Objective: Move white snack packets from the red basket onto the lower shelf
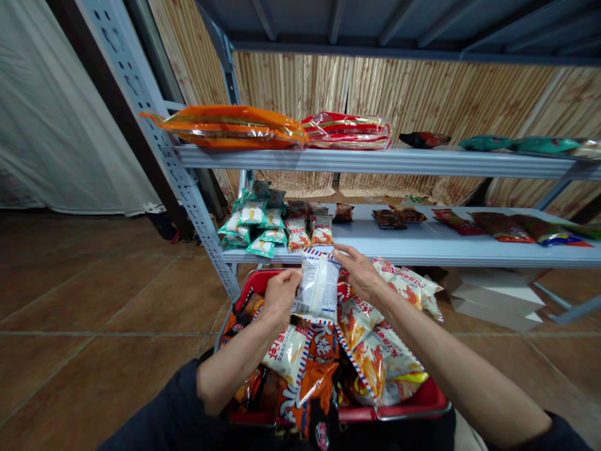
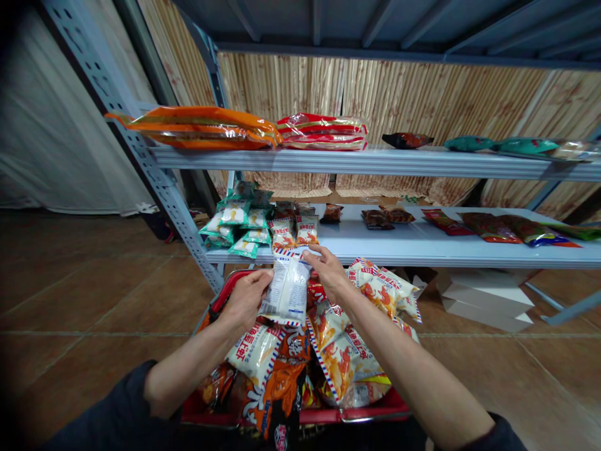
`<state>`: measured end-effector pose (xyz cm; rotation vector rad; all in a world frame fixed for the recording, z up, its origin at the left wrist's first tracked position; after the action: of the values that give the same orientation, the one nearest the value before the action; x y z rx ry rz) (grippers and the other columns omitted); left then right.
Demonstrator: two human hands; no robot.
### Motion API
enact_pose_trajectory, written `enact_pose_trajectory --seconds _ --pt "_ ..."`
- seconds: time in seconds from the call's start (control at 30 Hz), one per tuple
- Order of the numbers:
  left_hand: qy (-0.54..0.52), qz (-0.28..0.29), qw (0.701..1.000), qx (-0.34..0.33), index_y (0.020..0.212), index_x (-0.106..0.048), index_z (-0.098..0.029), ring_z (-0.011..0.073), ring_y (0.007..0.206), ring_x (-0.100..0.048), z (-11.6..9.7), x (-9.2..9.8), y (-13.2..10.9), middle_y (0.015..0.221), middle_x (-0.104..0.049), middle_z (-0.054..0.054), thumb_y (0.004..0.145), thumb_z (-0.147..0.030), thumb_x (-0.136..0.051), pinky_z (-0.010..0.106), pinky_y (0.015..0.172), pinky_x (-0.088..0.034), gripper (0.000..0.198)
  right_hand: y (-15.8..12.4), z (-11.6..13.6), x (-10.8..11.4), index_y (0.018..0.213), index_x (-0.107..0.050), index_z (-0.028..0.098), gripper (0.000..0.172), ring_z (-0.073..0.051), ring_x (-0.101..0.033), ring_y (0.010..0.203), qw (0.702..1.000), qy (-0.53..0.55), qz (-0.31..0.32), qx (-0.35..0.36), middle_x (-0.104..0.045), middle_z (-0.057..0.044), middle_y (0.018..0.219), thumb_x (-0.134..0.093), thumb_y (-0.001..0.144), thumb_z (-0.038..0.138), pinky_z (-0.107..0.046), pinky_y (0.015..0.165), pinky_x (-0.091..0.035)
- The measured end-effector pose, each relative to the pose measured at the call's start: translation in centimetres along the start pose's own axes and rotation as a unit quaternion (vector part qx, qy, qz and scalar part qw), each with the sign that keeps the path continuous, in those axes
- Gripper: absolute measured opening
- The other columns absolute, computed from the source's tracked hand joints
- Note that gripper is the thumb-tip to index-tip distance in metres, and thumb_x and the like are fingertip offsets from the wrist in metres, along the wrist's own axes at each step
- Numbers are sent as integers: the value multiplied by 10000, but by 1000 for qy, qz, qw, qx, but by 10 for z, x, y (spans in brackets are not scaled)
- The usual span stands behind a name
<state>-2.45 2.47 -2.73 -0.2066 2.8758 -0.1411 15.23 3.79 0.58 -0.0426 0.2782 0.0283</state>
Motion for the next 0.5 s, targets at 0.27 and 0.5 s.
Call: enact_pose_trajectory --seconds 0.27,0.5 --pt "-90 -64 993 -37 701 -610 -134 72 479 -492 -23 10 8 560 -565 -28 567 -365 -695 195 480 -381 280 -45 -29 -30 1151 -490 252 522 -182 -584 914 981 15 151 -122 -608 -62 1042 -688 672 311 -361 748 -511" --pt "-113 66 991 25 812 -628 -128 111 627 -578 -22 -12 -7 724 -650 28 623 -332 -692 231 612 -451 286 -44 -29 -24 996 -602 206 341 -129 -594 846 988 45 105 -100 -638 -28 985 -687 670 254 -240 697 -521"
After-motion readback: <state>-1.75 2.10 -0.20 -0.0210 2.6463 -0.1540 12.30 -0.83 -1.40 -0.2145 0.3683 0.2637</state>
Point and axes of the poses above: each hand's wrist, its own y-axis towards the middle knuckle, its own x-axis out of the back of the hand, z = x × y, the point moved 8 cm from there along y, towards the middle knuckle
